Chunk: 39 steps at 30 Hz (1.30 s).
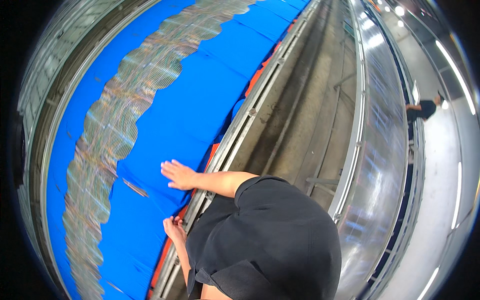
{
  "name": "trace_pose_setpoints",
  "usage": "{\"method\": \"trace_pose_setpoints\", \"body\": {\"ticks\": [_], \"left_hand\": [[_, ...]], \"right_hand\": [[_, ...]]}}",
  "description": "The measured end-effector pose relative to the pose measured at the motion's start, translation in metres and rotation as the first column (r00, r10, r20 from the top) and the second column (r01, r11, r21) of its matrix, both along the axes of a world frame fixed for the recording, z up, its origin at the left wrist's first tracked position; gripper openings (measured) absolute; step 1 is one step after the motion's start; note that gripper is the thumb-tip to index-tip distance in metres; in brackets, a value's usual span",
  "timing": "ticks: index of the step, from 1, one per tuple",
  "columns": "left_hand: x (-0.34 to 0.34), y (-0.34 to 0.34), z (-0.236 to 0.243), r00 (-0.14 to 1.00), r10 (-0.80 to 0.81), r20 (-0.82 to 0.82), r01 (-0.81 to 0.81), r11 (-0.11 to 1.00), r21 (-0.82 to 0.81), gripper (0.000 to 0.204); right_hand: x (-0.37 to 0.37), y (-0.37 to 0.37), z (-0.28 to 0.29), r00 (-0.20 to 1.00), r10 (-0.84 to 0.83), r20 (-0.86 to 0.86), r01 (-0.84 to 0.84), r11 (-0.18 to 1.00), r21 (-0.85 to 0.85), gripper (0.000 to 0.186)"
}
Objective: The person uses shears to cut a large blue fabric laid out on a metal frame. They repeatedly lift the fabric, cut along a line, and smooth the material to continue cutting.
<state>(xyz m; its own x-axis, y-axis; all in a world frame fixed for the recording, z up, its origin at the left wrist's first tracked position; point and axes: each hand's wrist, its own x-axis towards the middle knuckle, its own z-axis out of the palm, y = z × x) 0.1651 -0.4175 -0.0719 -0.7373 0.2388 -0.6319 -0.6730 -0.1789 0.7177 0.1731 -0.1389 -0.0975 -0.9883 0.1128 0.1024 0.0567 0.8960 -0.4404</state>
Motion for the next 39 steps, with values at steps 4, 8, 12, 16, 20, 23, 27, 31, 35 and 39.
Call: {"method": "trace_pose_setpoints", "body": {"ticks": [4, 8, 12, 16, 20, 23, 27, 31, 35, 39], "left_hand": [[-0.005, 0.010, 0.031, 0.985, -0.023, 0.168, 0.044, 0.991, -0.123, 0.016], [-0.011, -0.040, 0.006, 0.986, -0.027, 0.164, 0.053, 0.987, -0.153, 0.029], [-0.009, -0.029, 0.037, 0.996, 0.049, 0.079, -0.019, 0.941, -0.339, 0.059], [0.003, -0.037, 0.015, 0.998, 0.034, 0.058, -0.012, 0.942, -0.336, 0.045], [0.018, -0.036, 0.012, 0.991, 0.129, 0.024, -0.115, 0.944, -0.311, 0.037], [0.023, -0.023, 0.017, 0.993, 0.117, 0.034, -0.100, 0.944, -0.314, 0.033], [0.025, -0.018, 0.017, 0.987, 0.159, 0.026, -0.145, 0.945, -0.292, 0.031], [0.025, -0.018, 0.012, 0.971, 0.237, 0.027, -0.221, 0.937, -0.272, 0.029], [0.021, -0.021, 0.013, 0.967, 0.252, 0.050, -0.228, 0.932, -0.280, 0.028], [0.022, -0.024, 0.018, 0.969, 0.244, 0.042, -0.223, 0.935, -0.276, 0.028]], "right_hand": [[0.010, -0.022, -0.005, 0.986, 0.164, 0.024, -0.165, 0.986, 0.003, 0.084], [-0.025, -0.038, 0.014, 0.950, 0.310, 0.038, -0.310, 0.951, -0.020, 0.080], [-0.038, -0.025, 0.028, 0.966, 0.257, -0.044, -0.256, 0.966, 0.024, 0.070], [-0.067, -0.026, 0.029, 0.926, 0.360, 0.116, -0.374, 0.916, 0.147, 0.077], [-0.133, -0.042, 0.032, 0.899, 0.430, 0.083, -0.438, 0.879, 0.188, 0.078], [-0.186, -0.042, 0.013, 0.897, 0.435, 0.072, -0.440, 0.869, 0.227, 0.078], [-0.226, -0.052, 0.008, 0.933, 0.359, 0.032, -0.359, 0.917, 0.173, 0.080], [-0.190, -0.073, 0.010, 0.956, 0.292, 0.010, -0.291, 0.949, 0.121, 0.081], [-0.159, -0.079, 0.010, 0.921, 0.390, -0.024, -0.384, 0.915, 0.122, 0.080], [-0.219, -0.081, 0.027, 0.777, 0.621, -0.101, -0.629, 0.771, -0.098, 0.080]]}}
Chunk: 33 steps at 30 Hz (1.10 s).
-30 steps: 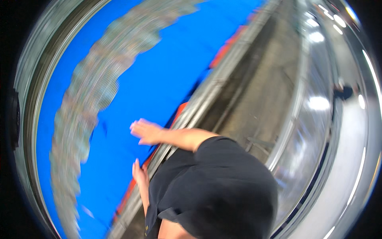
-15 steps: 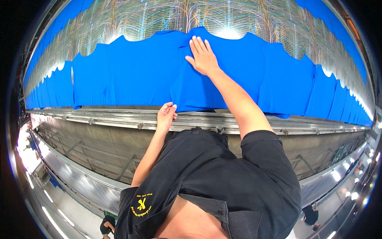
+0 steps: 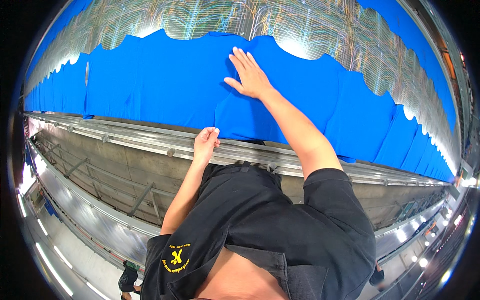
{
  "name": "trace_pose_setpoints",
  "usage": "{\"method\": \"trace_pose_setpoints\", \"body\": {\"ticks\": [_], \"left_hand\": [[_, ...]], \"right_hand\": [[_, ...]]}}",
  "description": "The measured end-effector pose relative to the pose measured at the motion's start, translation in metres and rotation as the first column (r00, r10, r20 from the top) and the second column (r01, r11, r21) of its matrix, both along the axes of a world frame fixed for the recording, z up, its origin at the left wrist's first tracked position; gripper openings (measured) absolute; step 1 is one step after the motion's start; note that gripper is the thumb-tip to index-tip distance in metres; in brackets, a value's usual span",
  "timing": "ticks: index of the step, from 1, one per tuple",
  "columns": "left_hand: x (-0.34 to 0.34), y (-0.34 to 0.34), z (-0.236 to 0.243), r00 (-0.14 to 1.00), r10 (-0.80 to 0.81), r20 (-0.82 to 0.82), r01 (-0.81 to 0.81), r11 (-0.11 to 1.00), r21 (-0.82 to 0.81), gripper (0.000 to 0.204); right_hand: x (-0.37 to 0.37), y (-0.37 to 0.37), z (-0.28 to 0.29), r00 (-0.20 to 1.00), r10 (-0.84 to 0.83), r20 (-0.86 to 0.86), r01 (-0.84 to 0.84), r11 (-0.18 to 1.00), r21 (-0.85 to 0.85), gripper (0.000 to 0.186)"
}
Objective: The person uses shears to cut a large blue fabric laid out on a metal frame. They repeatedly lift the fabric, cut along a line, and smooth the material to continue cutting.
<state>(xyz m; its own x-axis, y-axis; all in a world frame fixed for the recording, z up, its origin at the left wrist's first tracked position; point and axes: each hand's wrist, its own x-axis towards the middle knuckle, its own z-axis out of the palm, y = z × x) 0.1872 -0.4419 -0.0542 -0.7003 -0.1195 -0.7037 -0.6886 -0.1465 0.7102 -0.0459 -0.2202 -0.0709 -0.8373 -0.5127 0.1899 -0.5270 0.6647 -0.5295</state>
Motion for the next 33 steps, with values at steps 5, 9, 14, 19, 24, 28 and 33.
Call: {"method": "trace_pose_setpoints", "body": {"ticks": [5, 9, 14, 19, 24, 28, 33], "left_hand": [[0.001, 0.000, 0.001, 1.000, 0.001, 0.001, -0.001, 1.000, -0.023, 0.026], [0.000, 0.003, -0.001, 1.000, 0.010, 0.002, -0.010, 1.000, -0.018, 0.024], [0.001, 0.004, 0.003, 1.000, -0.013, 0.005, 0.013, 0.999, -0.042, 0.027], [-0.004, 0.003, 0.007, 0.999, -0.036, -0.014, 0.035, 0.998, -0.056, 0.027], [0.005, 0.003, 0.000, 0.999, 0.000, -0.035, -0.002, 0.998, -0.055, 0.026], [0.004, 0.007, -0.004, 0.998, 0.016, -0.062, -0.021, 0.996, -0.084, 0.024], [0.003, 0.007, 0.001, 0.993, 0.000, -0.116, -0.012, 0.995, -0.104, 0.021]], "right_hand": [[-0.030, -0.009, 0.004, 0.946, -0.319, -0.066, 0.321, 0.947, 0.020, 0.078], [0.005, 0.000, -0.020, 0.835, -0.550, -0.033, 0.545, 0.815, 0.195, 0.081], [-0.024, 0.002, -0.011, 0.993, -0.117, 0.017, 0.116, 0.992, 0.048, 0.078], [-0.048, 0.021, -0.019, 0.958, -0.271, -0.091, 0.276, 0.959, 0.056, 0.081], [0.054, 0.024, -0.005, 0.991, -0.083, -0.105, 0.112, 0.947, 0.302, 0.077], [0.175, 0.030, 0.006, 0.993, 0.079, 0.088, -0.102, 0.949, 0.298, 0.078], [0.186, 0.064, 0.020, 0.972, 0.146, 0.182, -0.185, 0.958, 0.220, 0.077]]}}
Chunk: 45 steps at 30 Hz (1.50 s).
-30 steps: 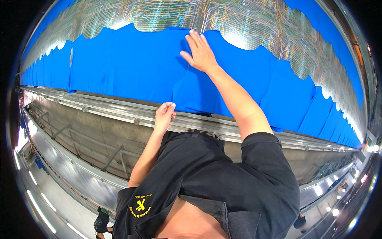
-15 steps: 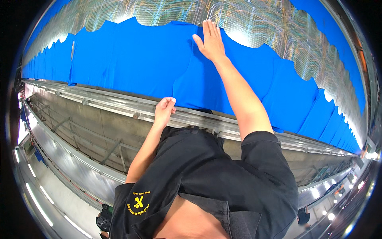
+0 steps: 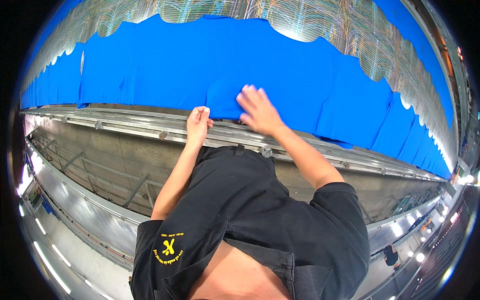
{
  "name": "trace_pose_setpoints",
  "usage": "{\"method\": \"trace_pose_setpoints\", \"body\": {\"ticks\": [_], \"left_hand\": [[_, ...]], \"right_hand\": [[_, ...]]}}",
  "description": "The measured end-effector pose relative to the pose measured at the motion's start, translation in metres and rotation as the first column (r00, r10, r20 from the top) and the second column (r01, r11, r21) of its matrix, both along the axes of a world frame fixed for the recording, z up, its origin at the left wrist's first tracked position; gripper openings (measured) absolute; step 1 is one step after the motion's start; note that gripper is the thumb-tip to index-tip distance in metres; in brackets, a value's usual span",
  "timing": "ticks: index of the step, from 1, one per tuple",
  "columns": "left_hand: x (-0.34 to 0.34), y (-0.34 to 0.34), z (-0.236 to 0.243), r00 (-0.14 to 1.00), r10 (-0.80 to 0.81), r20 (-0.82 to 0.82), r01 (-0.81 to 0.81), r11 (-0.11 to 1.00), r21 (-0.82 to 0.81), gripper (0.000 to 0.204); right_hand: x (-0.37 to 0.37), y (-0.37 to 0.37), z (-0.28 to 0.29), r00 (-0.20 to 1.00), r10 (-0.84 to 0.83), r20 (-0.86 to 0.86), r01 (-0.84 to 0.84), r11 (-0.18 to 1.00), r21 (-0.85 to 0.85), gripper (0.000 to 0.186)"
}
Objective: The person uses shears to cut a large blue fabric laid out on a metal frame. They repeatedly lift the fabric, cut along a line, and smooth the material to continue cutting.
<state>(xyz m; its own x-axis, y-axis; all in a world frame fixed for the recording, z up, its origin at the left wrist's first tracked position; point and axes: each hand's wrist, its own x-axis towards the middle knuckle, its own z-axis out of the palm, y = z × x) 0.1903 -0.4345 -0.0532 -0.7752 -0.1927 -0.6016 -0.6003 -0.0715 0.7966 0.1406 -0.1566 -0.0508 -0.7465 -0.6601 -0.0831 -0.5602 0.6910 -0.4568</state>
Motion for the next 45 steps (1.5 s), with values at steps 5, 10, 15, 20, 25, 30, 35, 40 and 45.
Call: {"method": "trace_pose_setpoints", "body": {"ticks": [5, 10, 15, 20, 25, 30, 35, 40, 45], "left_hand": [[0.000, 0.000, 0.000, 0.999, 0.003, -0.048, -0.002, 1.000, 0.011, 0.020], [0.007, 0.013, 0.012, 0.989, -0.003, -0.147, -0.005, 0.998, -0.058, 0.020], [0.012, 0.017, 0.017, 0.958, -0.091, -0.272, 0.031, 0.976, -0.216, 0.017], [0.014, 0.018, 0.021, 0.949, -0.108, -0.297, 0.035, 0.970, -0.241, 0.020], [0.021, 0.020, 0.025, 0.950, -0.135, -0.281, -0.001, 0.900, -0.436, 0.029], [0.020, 0.031, 0.016, 0.942, -0.258, -0.213, 0.130, 0.869, -0.478, 0.031], [0.016, 0.030, -0.004, 0.934, -0.259, -0.244, 0.086, 0.829, -0.553, 0.024], [0.012, 0.028, -0.001, 0.937, -0.242, -0.253, 0.062, 0.826, -0.561, 0.017], [0.010, 0.026, 0.003, 0.942, -0.264, -0.209, 0.115, 0.836, -0.537, 0.013]], "right_hand": [[0.020, -0.001, 0.005, 0.994, -0.099, -0.038, 0.103, 0.986, 0.130, 0.077], [0.000, -0.055, 0.021, 0.969, -0.216, 0.117, 0.242, 0.924, -0.298, 0.037], [-0.075, -0.113, 0.048, 0.713, -0.570, 0.408, 0.579, 0.807, 0.116, 0.034], [-0.094, -0.113, 0.032, 0.633, -0.494, 0.596, 0.491, 0.851, 0.185, 0.032], [-0.086, -0.094, 0.043, 0.546, -0.425, 0.722, 0.587, 0.809, 0.032, 0.033], [-0.077, -0.083, 0.040, 0.500, -0.372, 0.782, 0.643, 0.764, -0.048, 0.029], [-0.071, -0.077, 0.037, 0.460, -0.323, 0.827, 0.680, 0.727, -0.094, 0.027], [-0.067, -0.074, 0.038, 0.427, -0.311, 0.849, 0.717, 0.688, -0.108, 0.027], [-0.065, -0.074, 0.040, 0.407, -0.303, 0.862, 0.741, 0.662, -0.117, 0.028]]}}
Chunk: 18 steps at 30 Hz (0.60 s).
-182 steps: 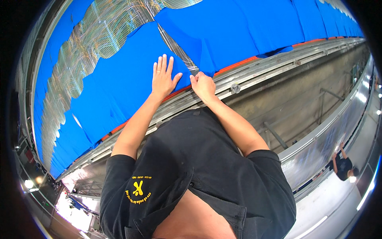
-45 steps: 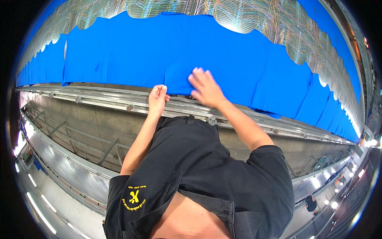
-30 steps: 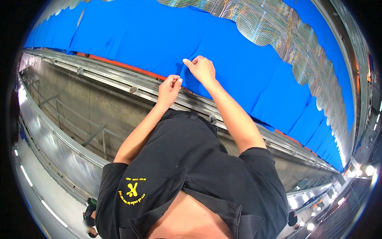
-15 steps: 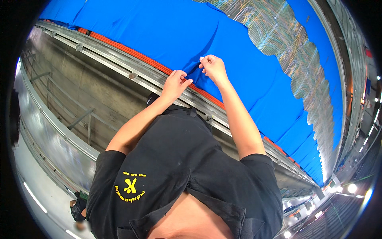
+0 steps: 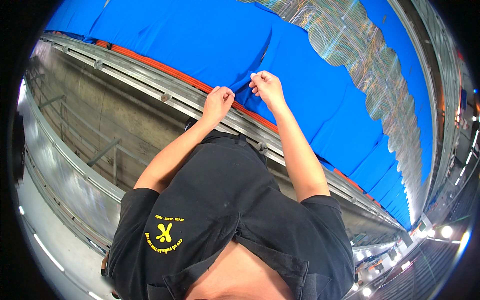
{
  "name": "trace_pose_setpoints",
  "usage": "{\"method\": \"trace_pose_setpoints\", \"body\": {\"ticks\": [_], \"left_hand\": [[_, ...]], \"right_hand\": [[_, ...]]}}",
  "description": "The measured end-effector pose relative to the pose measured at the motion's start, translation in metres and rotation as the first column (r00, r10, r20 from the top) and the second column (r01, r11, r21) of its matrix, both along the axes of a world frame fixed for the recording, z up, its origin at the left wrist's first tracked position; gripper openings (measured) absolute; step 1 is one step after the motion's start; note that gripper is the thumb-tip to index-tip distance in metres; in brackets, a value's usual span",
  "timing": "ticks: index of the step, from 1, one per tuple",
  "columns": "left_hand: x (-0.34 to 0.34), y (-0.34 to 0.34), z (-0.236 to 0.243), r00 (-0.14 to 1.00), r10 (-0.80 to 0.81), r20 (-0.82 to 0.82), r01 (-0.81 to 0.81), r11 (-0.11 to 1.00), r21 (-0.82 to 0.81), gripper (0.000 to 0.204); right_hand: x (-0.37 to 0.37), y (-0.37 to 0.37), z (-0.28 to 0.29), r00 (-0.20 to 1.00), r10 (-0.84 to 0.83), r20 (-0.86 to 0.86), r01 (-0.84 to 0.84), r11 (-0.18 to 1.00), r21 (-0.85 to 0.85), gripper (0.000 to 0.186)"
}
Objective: The person uses shears to cut a large blue fabric laid out on a metal frame. They repeatedly lift the fabric, cut along a line, and smooth the material to continue cutting.
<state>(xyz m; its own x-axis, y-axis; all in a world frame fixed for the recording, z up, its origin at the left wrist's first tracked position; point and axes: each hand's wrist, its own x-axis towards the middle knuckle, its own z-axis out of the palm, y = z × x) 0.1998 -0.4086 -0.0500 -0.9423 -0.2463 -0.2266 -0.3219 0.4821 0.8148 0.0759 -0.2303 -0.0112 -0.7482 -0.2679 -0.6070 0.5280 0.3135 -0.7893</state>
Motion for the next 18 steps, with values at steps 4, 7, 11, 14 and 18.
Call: {"method": "trace_pose_setpoints", "body": {"ticks": [4, 7, 11, 14, 18], "left_hand": [[0.006, 0.001, 0.008, 1.000, 0.021, 0.013, -0.023, 0.989, 0.145, 0.011], [0.012, 0.003, 0.007, 1.000, 0.024, 0.006, -0.025, 0.957, 0.289, 0.013], [0.012, 0.006, -0.008, 0.981, 0.023, 0.192, -0.111, 0.880, 0.462, 0.017], [0.010, 0.011, -0.013, 0.989, 0.040, 0.145, -0.107, 0.864, 0.492, 0.023], [0.002, 0.004, -0.006, 0.962, 0.027, 0.270, -0.180, 0.809, 0.559, 0.027]], "right_hand": [[-0.001, 0.002, -0.008, 0.999, -0.043, -0.003, 0.043, 0.999, 0.021, 0.028], [-0.002, 0.004, -0.014, 0.998, -0.065, 0.003, 0.065, 0.997, 0.037, 0.028], [-0.003, 0.001, -0.015, 0.996, -0.088, 0.026, 0.086, 0.994, 0.069, 0.030], [-0.004, -0.001, -0.014, 0.995, -0.094, 0.038, 0.090, 0.992, 0.084, 0.032], [-0.006, -0.007, -0.011, 0.994, -0.103, 0.028, 0.104, 0.994, -0.029, 0.031]]}}
